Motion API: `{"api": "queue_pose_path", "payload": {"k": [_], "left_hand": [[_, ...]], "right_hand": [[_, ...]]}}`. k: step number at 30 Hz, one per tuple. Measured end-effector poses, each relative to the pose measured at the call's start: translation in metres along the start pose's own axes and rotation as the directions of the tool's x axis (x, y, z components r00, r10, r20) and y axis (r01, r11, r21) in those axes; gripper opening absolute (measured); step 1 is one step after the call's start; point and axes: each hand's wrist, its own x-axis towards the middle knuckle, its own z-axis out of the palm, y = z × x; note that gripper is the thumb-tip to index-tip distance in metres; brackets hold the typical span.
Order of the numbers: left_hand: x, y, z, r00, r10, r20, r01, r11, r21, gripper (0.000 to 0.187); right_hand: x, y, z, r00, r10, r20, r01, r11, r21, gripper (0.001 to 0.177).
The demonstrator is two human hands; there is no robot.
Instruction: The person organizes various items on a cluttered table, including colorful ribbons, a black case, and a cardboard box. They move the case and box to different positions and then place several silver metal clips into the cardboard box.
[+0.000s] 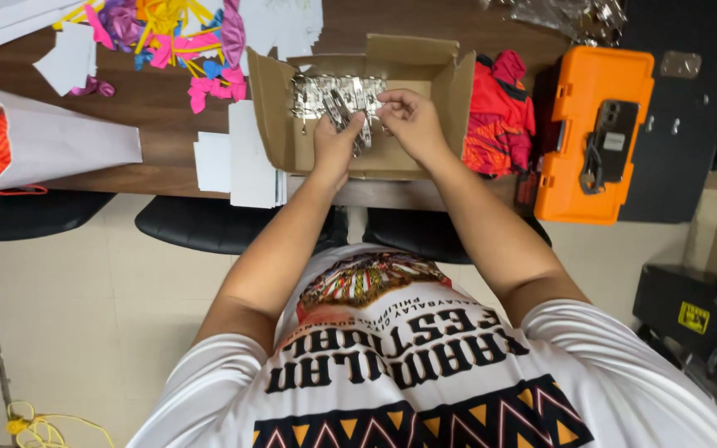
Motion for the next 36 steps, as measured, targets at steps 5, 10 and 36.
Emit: {"api": "queue_pose_path", "payload": {"k": [5, 10, 36], "left_hand": [[0.004, -0.016, 0.009, 0.998, -0.014, 0.063, 0.011, 0.999, 0.043, 0.020], [0.007, -0.025, 0.011, 0.995, -0.020, 0.101, 0.011, 0.996, 0.089, 0.017], [0.011, 0.000, -0.030, 0.948, -0.296, 0.118, 0.300, 0.954, -0.016, 0.023]], "right_hand": [[-0.025, -0.001, -0.005, 0.988, -0.139, -0.066, 0.123, 0.970, -0.209, 0.025], [-0.026, 0.005, -0.009, 0.993, -0.073, -0.091, 0.070, 0.997, -0.040, 0.026], [0.111, 0.147, -0.043, 0.884, 0.195, -0.424, -0.460, 0.514, -0.724, 0.033]]}}
